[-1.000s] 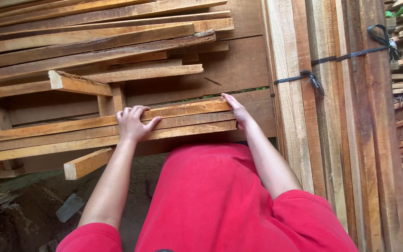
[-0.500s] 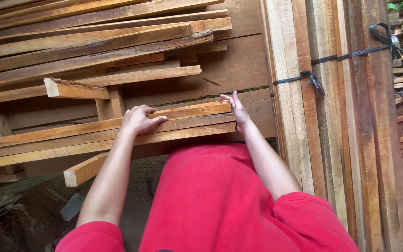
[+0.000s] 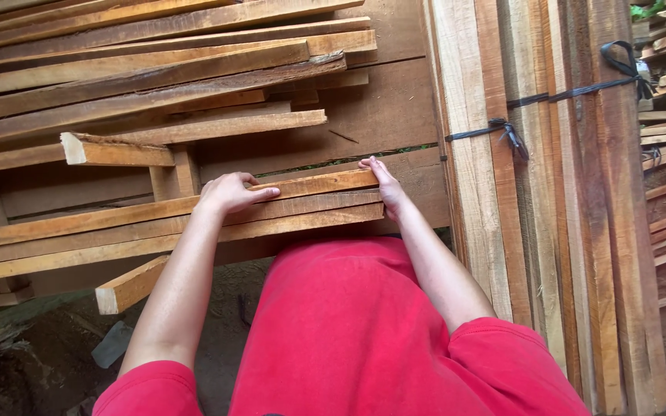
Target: Organizing and tying thin wooden strips into bundles using plastic ties.
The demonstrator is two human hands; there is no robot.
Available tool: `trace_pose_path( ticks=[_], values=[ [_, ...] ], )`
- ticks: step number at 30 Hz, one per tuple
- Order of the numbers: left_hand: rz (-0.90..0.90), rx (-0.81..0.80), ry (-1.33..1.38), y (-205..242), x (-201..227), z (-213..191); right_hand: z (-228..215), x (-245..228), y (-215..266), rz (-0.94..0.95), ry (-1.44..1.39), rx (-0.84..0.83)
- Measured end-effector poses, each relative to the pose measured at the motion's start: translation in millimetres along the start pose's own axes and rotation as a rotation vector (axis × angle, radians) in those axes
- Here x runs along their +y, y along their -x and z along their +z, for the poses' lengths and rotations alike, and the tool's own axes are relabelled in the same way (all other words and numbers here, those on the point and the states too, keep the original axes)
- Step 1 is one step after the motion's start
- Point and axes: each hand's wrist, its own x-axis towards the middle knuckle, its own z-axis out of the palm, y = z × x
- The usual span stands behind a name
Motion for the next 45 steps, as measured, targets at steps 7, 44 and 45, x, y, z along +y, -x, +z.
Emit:
trace_pose_path(
  ticks=[7,44,45],
  values=[
    [-0.041,-0.094,-0.019,16.0,12.2,-10.1,-1.4,-3.6,-3.2,0.015,-0.071,-0.004],
    [0.177,0.585,-0.007,13.6,-23.7,46.3,5.3,-8.9,2.7,0.018,-0.075,0.049],
    [0.183,0.583,0.005,14.1,-21.6,46.4,-4.1,4.7,-1.9,0.037,-0.171,0.017]
  ],
)
